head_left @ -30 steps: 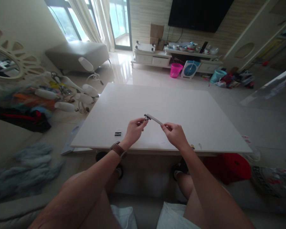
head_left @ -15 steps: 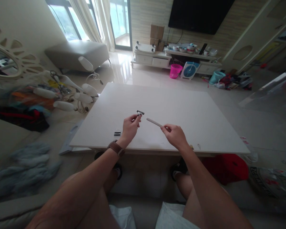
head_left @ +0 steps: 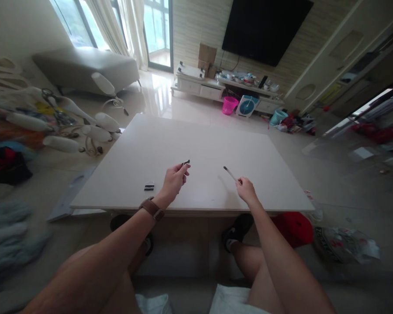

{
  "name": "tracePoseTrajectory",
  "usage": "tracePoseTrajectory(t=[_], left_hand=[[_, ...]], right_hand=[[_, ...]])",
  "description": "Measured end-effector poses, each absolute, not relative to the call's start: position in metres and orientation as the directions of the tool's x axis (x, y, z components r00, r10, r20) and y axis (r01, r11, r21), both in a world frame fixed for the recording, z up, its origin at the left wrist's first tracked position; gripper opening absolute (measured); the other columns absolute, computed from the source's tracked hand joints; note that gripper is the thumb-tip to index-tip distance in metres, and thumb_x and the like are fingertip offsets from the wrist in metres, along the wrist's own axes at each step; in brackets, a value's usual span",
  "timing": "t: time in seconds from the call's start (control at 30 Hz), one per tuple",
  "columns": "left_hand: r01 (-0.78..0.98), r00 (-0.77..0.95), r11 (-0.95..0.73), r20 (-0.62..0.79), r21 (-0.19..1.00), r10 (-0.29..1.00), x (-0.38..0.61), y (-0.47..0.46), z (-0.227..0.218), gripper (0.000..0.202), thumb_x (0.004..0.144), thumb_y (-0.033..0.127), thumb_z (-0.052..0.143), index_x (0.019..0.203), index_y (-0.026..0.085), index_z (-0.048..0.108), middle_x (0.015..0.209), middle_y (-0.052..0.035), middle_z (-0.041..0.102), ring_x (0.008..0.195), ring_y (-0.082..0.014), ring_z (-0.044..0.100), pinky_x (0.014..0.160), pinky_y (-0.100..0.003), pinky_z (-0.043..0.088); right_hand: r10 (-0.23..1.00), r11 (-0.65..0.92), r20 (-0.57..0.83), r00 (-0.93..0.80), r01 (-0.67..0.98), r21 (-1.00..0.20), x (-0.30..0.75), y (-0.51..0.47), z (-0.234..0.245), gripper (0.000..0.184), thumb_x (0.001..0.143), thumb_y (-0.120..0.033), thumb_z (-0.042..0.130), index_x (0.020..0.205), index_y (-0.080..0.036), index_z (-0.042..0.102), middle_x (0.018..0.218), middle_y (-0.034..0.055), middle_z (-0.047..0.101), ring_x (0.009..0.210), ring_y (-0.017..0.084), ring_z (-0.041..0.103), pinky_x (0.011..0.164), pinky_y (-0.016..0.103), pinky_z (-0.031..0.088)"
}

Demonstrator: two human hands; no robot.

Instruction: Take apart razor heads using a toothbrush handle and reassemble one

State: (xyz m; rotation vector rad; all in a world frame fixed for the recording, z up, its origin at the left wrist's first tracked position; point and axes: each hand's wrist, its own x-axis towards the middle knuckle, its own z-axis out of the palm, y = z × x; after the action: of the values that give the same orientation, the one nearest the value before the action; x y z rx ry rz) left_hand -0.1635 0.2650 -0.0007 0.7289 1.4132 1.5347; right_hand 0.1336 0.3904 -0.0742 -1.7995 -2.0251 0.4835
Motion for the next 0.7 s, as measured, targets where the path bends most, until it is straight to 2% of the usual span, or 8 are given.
tracePoseTrajectory(t=[0.1, 0.23, 0.43, 0.7], left_hand=[[-0.240, -0.401, 0.066, -0.161, 0.969, 0.902, -0.163, 0.268, 0.002, 0.030, 0.076, 0.039, 0.068, 0.089, 0.012, 0.067, 0.064, 0.0016, 0.051, 0.043, -0.0046, 0.041, 0.039, -0.019, 0.022], [-0.249, -0.375, 0.066, -0.160, 0.966, 0.913, -0.162, 0.273, 0.004, 0.029, 0.077, 0.039, 0.067, 0.089, 0.013, 0.066, 0.055, 0.0046, 0.045, 0.041, -0.0054, 0.039, 0.040, -0.019, 0.023], [-0.254, -0.377, 0.063, -0.158, 0.965, 0.913, -0.165, 0.272, 0.007, 0.026, 0.076, 0.038, 0.067, 0.086, 0.014, 0.064, 0.054, 0.0042, 0.046, 0.042, -0.0056, 0.038, 0.041, -0.019, 0.024], [-0.263, -0.383, 0.085, -0.184, 0.961, 0.905, -0.172, 0.267, 0.007, 0.026, 0.076, 0.036, 0.066, 0.090, 0.014, 0.066, 0.053, 0.0039, 0.046, 0.042, -0.0062, 0.039, 0.041, -0.018, 0.024]], right_hand=[[0.997, -0.028, 0.053, 0.062, 0.869, -0.494, 0.158, 0.395, -0.095, 0.019, 0.086, -0.027, 0.051, 0.098, -0.017, 0.061, 0.083, 0.0071, 0.066, 0.072, 0.019, 0.059, 0.066, 0.027, 0.040], [0.978, -0.151, 0.051, 0.201, 0.857, -0.492, 0.176, 0.396, -0.117, 0.018, 0.086, -0.029, 0.051, 0.095, -0.017, 0.061, 0.086, 0.0102, 0.068, 0.071, 0.020, 0.061, 0.062, 0.027, 0.041], [0.975, -0.181, 0.031, 0.218, 0.872, -0.455, 0.181, 0.396, -0.135, 0.013, 0.078, -0.022, 0.061, 0.091, -0.019, 0.063, 0.078, 0.0045, 0.066, 0.067, 0.018, 0.059, 0.063, 0.025, 0.039], [0.972, -0.186, 0.056, 0.227, 0.895, -0.405, 0.184, 0.395, -0.146, 0.014, 0.077, -0.023, 0.063, 0.089, -0.017, 0.064, 0.084, 0.0065, 0.066, 0.075, 0.020, 0.060, 0.067, 0.026, 0.040]])
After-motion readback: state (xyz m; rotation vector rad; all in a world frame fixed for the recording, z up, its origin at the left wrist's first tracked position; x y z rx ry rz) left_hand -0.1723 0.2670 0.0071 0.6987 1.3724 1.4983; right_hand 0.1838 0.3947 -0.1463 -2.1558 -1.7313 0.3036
